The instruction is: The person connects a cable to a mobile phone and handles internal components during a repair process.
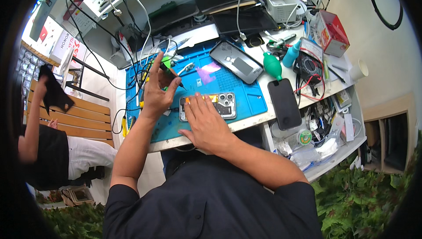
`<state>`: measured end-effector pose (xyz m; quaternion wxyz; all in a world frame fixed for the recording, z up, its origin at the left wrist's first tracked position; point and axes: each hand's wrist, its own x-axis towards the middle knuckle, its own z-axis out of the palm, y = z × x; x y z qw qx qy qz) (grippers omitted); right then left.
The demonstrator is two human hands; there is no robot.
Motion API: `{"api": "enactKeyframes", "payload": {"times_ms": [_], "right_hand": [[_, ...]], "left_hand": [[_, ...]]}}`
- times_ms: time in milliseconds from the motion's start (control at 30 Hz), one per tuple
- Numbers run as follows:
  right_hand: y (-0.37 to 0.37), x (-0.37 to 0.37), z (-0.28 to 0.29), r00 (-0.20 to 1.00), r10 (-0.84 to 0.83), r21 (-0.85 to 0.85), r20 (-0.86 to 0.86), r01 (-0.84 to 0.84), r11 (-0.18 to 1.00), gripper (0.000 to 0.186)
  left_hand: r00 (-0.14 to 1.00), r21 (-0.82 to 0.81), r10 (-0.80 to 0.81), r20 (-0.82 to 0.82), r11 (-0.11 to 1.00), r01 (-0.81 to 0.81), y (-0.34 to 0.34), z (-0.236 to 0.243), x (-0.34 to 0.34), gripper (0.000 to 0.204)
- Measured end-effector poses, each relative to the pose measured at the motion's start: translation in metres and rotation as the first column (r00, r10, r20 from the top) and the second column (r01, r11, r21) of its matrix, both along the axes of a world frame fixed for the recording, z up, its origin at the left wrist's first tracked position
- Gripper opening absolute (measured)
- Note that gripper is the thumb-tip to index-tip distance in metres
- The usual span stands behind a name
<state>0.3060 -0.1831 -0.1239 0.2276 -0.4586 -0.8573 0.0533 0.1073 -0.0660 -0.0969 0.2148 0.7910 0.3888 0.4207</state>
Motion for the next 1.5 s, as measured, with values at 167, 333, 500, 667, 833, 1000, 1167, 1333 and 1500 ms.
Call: {"api": "enactKeyframes", "payload": {"times_ms": [167,333,500,667,833,1000,1167,1333,1500], "right_hand": [[-0.002,-0.001,-0.001,1.0,0.002,-0.018,-0.01,-0.002,1.0,0.086],[-0.002,-0.002,0.0,1.0,-0.003,-0.019,-0.01,0.003,1.0,0.082],[0.0,-0.002,0.0,0.999,0.01,-0.036,-0.033,-0.011,0.999,0.069],[0.002,-0.001,-0.002,0.998,0.037,-0.015,-0.042,-0.037,0.999,0.055],[0.002,-0.001,-0.001,0.998,0.035,-0.009,-0.043,-0.035,0.999,0.052],[0.002,-0.001,0.0,0.999,0.027,-0.005,-0.037,-0.027,1.0,0.052],[0.002,-0.001,0.001,0.999,0.029,-0.001,-0.038,-0.029,1.0,0.052],[0.003,0.0,0.001,0.998,0.032,-0.012,-0.048,-0.032,0.999,0.053],[0.002,0.0,0.001,0.999,0.032,-0.014,-0.044,-0.033,0.999,0.054]], "left_hand": [[0.995,-0.011,0.027,0.092,1.0,-0.026,0.002,-0.005,0.001,0.093],[0.939,-0.438,0.143,0.314,0.899,0.009,0.005,-0.002,-0.011,0.092],[0.921,-0.608,0.243,0.305,0.794,-0.008,0.003,-0.006,-0.011,0.091],[0.913,-0.565,0.218,0.346,0.825,0.017,0.001,-0.005,-0.008,0.086],[0.912,-0.575,0.227,0.341,0.818,0.011,0.002,-0.007,-0.01,0.083],[0.921,-0.572,0.23,0.316,0.82,-0.009,0.002,-0.008,-0.01,0.08],[0.921,-0.564,0.233,0.311,0.826,-0.018,0.002,-0.008,-0.009,0.081],[0.91,-0.538,0.237,0.341,0.843,-0.018,0.0,-0.009,-0.008,0.08],[0.919,-0.49,0.239,0.314,0.87,-0.059,-0.005,-0.009,-0.005,0.08]]}}
